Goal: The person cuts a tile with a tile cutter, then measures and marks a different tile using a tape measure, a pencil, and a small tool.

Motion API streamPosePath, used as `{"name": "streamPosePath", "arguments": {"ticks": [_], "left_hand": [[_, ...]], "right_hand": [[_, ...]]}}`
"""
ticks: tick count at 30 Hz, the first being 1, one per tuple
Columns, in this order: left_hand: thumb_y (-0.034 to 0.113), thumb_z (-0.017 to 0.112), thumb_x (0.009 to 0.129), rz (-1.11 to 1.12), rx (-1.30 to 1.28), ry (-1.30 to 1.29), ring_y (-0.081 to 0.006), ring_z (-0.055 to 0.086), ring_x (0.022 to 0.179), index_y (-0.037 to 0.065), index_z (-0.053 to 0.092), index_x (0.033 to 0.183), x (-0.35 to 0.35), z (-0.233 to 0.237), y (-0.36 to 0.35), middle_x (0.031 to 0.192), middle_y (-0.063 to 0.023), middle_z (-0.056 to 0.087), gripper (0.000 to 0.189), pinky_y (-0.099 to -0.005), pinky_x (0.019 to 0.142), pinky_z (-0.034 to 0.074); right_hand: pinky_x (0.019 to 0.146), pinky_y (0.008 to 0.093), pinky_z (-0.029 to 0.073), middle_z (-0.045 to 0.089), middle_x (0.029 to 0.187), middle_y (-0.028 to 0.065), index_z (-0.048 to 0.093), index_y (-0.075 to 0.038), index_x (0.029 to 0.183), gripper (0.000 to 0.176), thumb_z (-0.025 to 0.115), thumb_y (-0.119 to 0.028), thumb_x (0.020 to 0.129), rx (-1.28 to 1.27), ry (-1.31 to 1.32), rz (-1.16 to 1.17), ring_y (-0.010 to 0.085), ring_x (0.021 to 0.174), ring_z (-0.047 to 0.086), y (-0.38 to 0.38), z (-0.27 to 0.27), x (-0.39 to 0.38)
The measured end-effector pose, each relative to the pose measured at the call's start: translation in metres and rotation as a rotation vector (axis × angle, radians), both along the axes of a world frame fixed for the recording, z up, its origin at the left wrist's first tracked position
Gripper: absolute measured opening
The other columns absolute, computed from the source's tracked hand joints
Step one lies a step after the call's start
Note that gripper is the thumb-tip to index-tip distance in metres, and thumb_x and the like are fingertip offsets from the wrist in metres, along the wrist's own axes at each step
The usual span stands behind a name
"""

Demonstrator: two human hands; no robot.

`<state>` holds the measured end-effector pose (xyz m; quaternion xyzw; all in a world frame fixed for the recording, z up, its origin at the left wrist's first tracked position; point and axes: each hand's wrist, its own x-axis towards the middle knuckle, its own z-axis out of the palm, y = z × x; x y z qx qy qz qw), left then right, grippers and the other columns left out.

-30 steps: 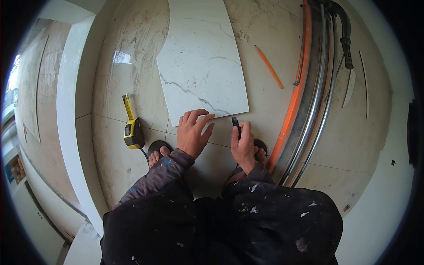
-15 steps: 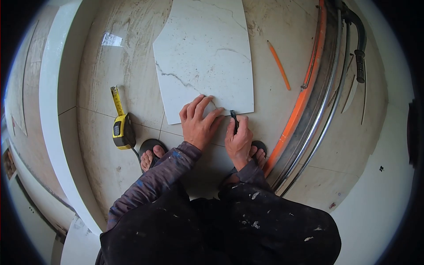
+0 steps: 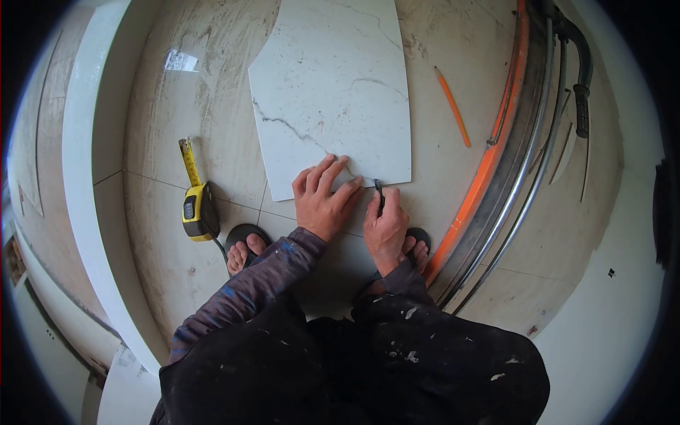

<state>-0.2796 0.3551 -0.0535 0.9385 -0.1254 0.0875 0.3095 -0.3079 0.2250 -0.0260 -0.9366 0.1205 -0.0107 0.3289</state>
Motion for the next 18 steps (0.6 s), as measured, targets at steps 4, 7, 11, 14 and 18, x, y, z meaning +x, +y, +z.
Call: {"name": "streamPosePath", "arguments": {"ticks": [4, 7, 11, 14, 18], "left_hand": [[0.027, 0.08, 0.077, 0.002, 0.0, -0.005, -0.0229, 0.052, 0.126, 0.026, 0.071, 0.1, -0.0003, -0.0013, -0.0006, 0.131, -0.0007, 0.059, 0.025, -0.0436, 0.101, 0.035], [0.027, 0.08, 0.077, 0.001, 0.007, -0.007, -0.0229, 0.052, 0.126, 0.026, 0.071, 0.1, -0.0003, -0.0013, -0.0006, 0.132, -0.0007, 0.059, 0.025, -0.0436, 0.102, 0.035], [0.027, 0.077, 0.08, -0.005, -0.003, -0.003, -0.0214, 0.05, 0.129, 0.024, 0.069, 0.1, 0.0, 0.0011, -0.0001, 0.132, -0.0013, 0.058, 0.022, -0.0418, 0.103, 0.035], [0.027, 0.079, 0.077, -0.009, 0.009, 0.002, -0.0232, 0.052, 0.127, 0.026, 0.07, 0.1, 0.0001, 0.0003, -0.0007, 0.132, -0.0012, 0.059, 0.025, -0.0437, 0.102, 0.035], [0.026, 0.079, 0.077, -0.007, 0.001, 0.0, -0.0232, 0.051, 0.127, 0.025, 0.07, 0.1, -0.0014, -0.0007, -0.0008, 0.132, -0.0013, 0.059, 0.025, -0.0439, 0.101, 0.035]], "right_hand": [[0.052, 0.048, 0.047, 0.06, 0.069, 0.0206, 0.051, -0.003, 0.093, 0.008, 0.058, -0.007, 0.094, 0.013, 0.046, -0.008, 0.0424, 0.063, 0.062, -0.0015, 0.0025, 0.001], [0.052, 0.048, 0.047, 0.061, 0.069, 0.0208, 0.051, -0.003, 0.093, 0.007, 0.057, -0.007, 0.094, 0.021, 0.021, 0.006, 0.0424, 0.063, 0.062, -0.0023, 0.0018, 0.0012], [0.052, 0.0482, 0.046, 0.061, 0.069, 0.0207, 0.052, -0.004, 0.094, 0.007, 0.058, -0.008, 0.094, 0.025, 0.032, -0.001, 0.0423, 0.063, 0.062, -0.0021, 0.0026, 0.0002], [0.052, 0.0482, 0.046, 0.061, 0.069, 0.0207, 0.052, -0.004, 0.094, 0.008, 0.058, -0.008, 0.093, 0.034, 0.05, -0.016, 0.0423, 0.063, 0.062, -0.0015, 0.0031, 0.0022], [0.052, 0.0487, 0.047, 0.061, 0.069, 0.0209, 0.051, -0.004, 0.092, 0.009, 0.059, -0.009, 0.093, 0.018, 0.046, -0.015, 0.0426, 0.064, 0.062, -0.0015, 0.0008, 0.0021]]}}
